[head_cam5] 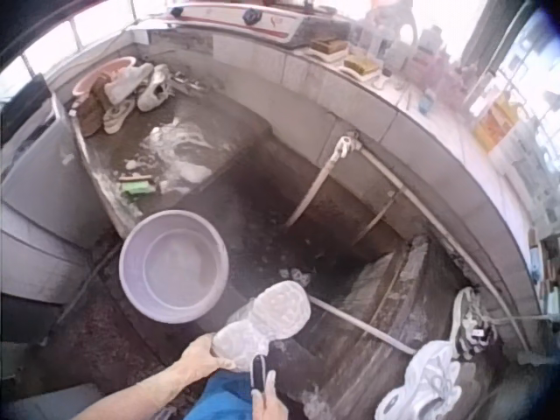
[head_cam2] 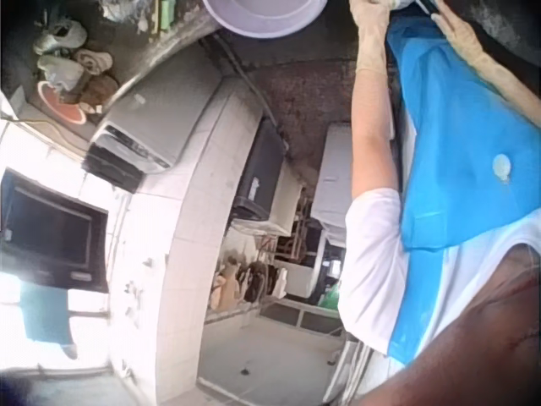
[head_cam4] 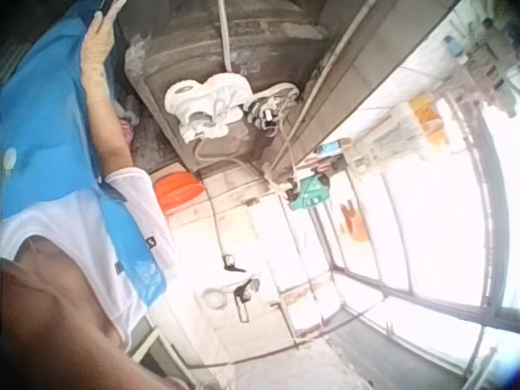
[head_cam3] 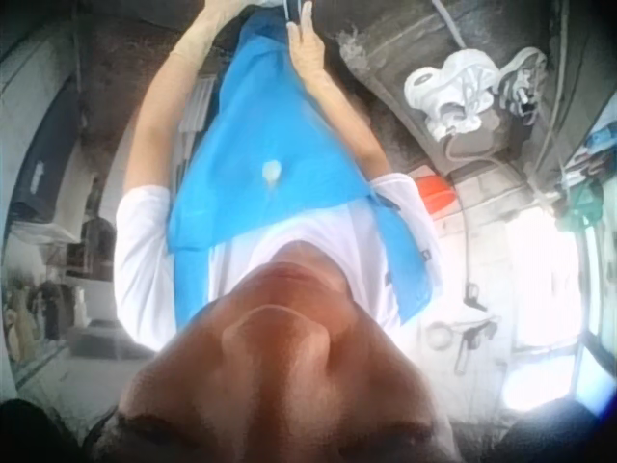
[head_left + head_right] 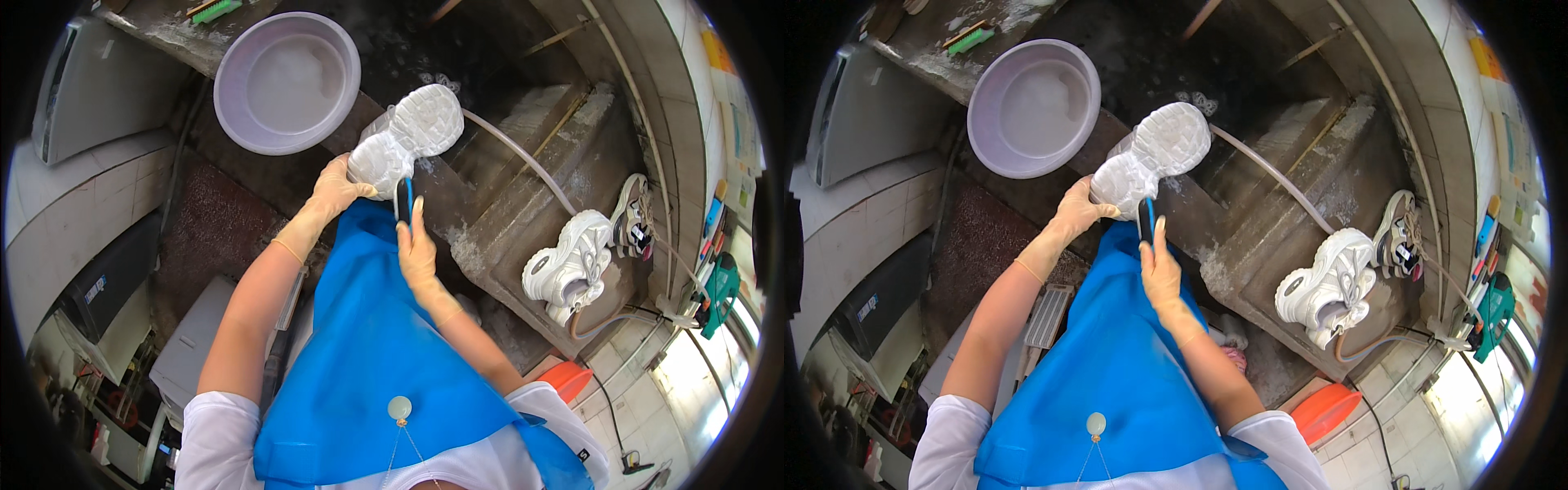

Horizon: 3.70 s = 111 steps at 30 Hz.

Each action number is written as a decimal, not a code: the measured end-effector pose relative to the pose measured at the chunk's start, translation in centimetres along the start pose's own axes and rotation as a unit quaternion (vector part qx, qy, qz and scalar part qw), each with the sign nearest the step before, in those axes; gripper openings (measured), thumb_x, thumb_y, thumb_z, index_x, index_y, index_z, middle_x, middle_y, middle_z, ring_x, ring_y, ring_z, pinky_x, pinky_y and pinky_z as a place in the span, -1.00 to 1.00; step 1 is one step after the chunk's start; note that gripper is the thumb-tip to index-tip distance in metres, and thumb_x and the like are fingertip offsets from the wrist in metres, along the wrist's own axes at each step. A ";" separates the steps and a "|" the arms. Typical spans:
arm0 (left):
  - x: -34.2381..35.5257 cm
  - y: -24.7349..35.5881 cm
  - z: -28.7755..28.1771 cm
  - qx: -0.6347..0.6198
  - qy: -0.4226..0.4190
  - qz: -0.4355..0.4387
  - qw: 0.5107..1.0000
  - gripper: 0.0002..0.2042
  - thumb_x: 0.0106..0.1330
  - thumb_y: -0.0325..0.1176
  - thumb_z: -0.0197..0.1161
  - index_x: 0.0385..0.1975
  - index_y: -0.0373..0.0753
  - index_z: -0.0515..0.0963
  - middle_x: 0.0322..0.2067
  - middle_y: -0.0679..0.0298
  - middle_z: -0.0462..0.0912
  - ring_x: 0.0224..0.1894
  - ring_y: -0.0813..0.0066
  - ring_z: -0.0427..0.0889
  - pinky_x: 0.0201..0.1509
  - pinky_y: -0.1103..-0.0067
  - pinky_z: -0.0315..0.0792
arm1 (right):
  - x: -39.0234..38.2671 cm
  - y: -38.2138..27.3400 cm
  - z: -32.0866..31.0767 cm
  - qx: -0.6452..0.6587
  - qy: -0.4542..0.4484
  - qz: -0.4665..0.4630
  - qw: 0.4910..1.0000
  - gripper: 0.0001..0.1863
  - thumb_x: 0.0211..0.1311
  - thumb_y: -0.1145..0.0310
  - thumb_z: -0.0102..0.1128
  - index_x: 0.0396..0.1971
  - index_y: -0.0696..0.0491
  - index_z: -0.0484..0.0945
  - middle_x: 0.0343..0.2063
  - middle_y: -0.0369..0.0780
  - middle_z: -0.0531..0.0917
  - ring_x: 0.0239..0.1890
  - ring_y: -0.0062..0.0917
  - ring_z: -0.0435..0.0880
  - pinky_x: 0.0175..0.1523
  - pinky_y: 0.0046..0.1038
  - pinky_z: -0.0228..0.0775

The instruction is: The person cleans white sneakers at a wash station by scrubbing the soles and sides with a brush and rinsing them with a water hose.

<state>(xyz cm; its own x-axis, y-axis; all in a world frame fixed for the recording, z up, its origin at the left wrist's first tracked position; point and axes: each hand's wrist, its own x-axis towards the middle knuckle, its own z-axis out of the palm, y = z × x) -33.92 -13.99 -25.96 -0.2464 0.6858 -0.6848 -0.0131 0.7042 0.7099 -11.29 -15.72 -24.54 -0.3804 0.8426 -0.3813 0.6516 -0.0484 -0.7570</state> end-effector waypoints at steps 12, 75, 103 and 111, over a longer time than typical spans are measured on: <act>-1.0 1.4 1.5 0.055 0.063 -0.013 0.996 -0.25 -0.12 -0.50 0.53 0.20 -0.29 0.41 0.22 -0.06 0.39 0.26 0.04 0.40 0.34 0.38 0.32 | 11.6 -4.0 -4.6 -0.067 -0.127 -0.057 0.988 -0.45 0.43 0.13 -0.08 0.37 -0.06 0.26 -0.06 0.14 0.60 0.00 0.05 0.56 0.05 -0.19 0.44; 0.9 1.4 -0.1 -0.011 -0.043 -0.039 0.998 -0.32 -0.01 -0.53 0.53 0.18 -0.40 0.38 0.02 0.08 0.63 0.07 0.30 0.60 0.21 0.45 0.45 | 14.0 -0.1 -6.2 0.008 0.069 -0.040 0.997 -0.43 0.42 0.30 0.03 0.39 0.01 0.21 -0.02 0.14 0.57 -0.02 0.01 0.62 0.01 -0.29 0.51; 1.3 0.3 -1.0 -0.002 -0.053 -0.106 0.993 -0.34 0.04 -0.49 0.53 0.15 -0.45 0.34 0.02 0.08 0.60 0.05 0.34 0.59 0.17 0.50 0.46 | 13.5 0.1 -1.0 0.604 0.149 0.248 0.743 -0.45 0.50 0.18 -0.04 0.40 0.00 0.23 -0.52 -0.40 0.45 -0.61 -0.78 0.21 -0.54 -0.67 0.15; 1.5 0.3 -0.9 0.006 -0.064 -0.108 0.992 -0.30 0.02 -0.45 0.55 0.16 -0.44 0.33 0.03 0.09 0.59 0.06 0.33 0.58 0.19 0.50 0.44 | 8.5 -0.1 1.0 0.614 0.106 0.261 0.737 -0.42 0.47 0.19 0.00 0.44 -0.16 0.18 -0.61 -0.50 0.30 -0.70 -0.76 0.16 -0.61 -0.65 0.11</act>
<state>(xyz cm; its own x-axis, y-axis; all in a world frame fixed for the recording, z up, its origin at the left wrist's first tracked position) -35.19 -12.98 -26.62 -0.1131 0.5360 -0.8366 -0.0409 0.8388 0.5429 -15.26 -9.06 -28.26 -0.0914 0.5953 -0.7983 -0.4619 -0.7355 -0.4956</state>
